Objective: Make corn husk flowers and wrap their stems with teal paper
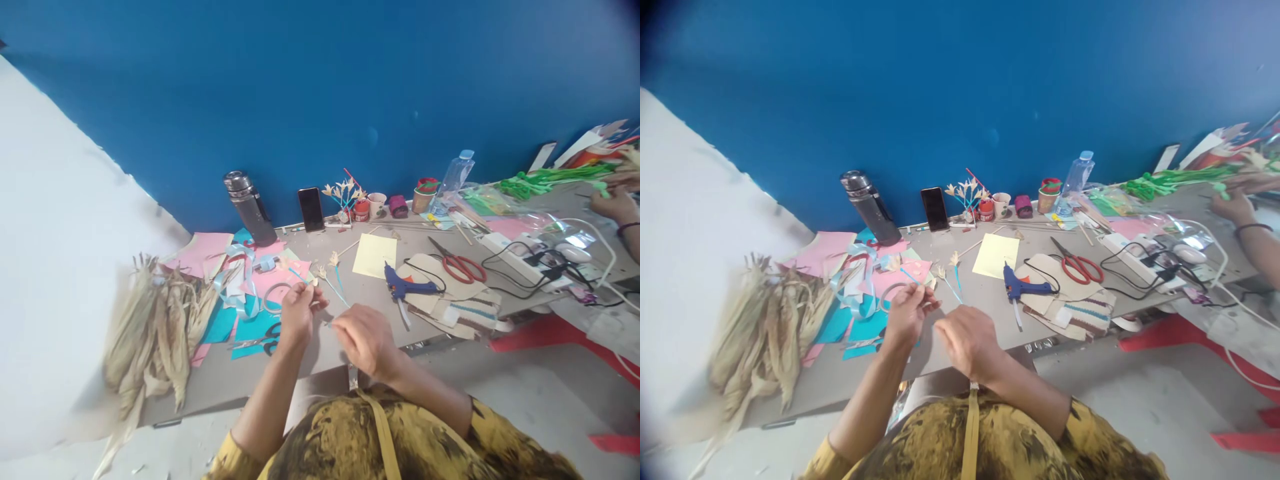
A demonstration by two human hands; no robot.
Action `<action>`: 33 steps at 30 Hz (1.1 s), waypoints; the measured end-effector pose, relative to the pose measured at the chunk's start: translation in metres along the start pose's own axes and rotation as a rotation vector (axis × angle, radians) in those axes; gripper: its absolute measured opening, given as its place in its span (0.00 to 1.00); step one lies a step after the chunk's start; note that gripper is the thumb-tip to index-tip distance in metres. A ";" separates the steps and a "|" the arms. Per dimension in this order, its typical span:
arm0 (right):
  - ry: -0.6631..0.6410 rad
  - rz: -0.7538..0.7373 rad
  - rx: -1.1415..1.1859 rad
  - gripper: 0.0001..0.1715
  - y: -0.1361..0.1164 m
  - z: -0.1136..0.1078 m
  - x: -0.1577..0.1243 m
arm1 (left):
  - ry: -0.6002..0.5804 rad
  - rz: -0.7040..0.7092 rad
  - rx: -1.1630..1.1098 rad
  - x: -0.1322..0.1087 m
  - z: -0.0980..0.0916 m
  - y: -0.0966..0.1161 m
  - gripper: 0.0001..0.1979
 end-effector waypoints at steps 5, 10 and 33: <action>0.038 0.205 0.114 0.16 0.059 -0.011 -0.008 | -0.193 -0.050 -0.122 0.007 0.010 0.004 0.20; -0.292 0.528 -0.049 0.24 0.111 0.006 -0.008 | -0.216 -0.131 -0.201 -0.001 0.018 -0.007 0.18; -0.003 0.642 1.134 0.25 0.093 0.014 0.003 | -0.374 -0.190 -0.039 -0.032 0.054 -0.010 0.14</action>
Point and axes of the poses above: each hand's wrist, its own x-axis towards the middle knuckle, its own z-axis out of the palm, y = z × x, the point moved 9 cm from there along x, towards the middle knuckle, and after that the axes turned 14 degrees about -y, right-handed, at the moved point
